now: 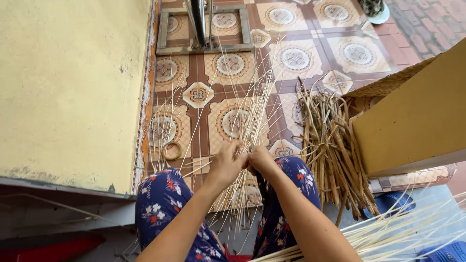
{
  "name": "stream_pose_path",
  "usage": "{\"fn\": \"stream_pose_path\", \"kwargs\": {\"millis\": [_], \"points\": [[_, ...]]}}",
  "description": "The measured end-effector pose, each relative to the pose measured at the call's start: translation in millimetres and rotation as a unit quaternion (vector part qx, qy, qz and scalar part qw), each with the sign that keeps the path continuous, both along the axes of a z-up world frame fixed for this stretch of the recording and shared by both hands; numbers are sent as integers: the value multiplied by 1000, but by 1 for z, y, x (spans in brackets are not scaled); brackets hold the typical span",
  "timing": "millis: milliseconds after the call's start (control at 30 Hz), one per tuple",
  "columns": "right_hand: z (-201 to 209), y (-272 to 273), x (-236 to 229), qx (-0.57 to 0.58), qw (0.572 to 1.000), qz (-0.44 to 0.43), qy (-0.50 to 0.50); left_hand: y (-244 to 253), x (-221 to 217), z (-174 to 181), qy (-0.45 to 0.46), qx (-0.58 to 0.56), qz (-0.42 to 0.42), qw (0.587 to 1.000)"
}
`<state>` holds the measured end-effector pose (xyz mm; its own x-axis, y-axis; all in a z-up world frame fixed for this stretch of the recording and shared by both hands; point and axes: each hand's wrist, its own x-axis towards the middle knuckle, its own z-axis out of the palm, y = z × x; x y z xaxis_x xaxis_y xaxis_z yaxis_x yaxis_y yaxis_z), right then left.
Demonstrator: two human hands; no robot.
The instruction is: Splitting and shaving thin bamboo strips into even pieces using a small hand-held knife.
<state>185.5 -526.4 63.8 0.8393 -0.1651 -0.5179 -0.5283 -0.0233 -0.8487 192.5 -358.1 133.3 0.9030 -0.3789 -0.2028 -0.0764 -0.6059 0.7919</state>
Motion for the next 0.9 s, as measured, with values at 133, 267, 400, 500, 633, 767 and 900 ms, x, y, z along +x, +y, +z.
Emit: {"fn": "stream_pose_path", "kwargs": {"millis": [133,267,400,500,633,767,900], "points": [[-30,7,7,-90,992,70,57,76,-89,50,174,64,-176,967],[24,28,-3,-202,970,81,104,116,-157,25,199,-58,-239,949],[11,28,-3,-140,987,52,51,119,-183,10,244,-64,-168,953],[38,23,-12,6,1000,-13,-20,118,-183,19,303,-138,-127,934],[110,-2,-35,207,970,-94,-82,113,-180,43,247,-147,-177,941],[159,-29,-88,255,952,-49,-164,105,-174,36,216,-105,-196,951],[171,-30,-146,209,963,-36,-165,89,-179,39,263,-112,-154,946]]}}
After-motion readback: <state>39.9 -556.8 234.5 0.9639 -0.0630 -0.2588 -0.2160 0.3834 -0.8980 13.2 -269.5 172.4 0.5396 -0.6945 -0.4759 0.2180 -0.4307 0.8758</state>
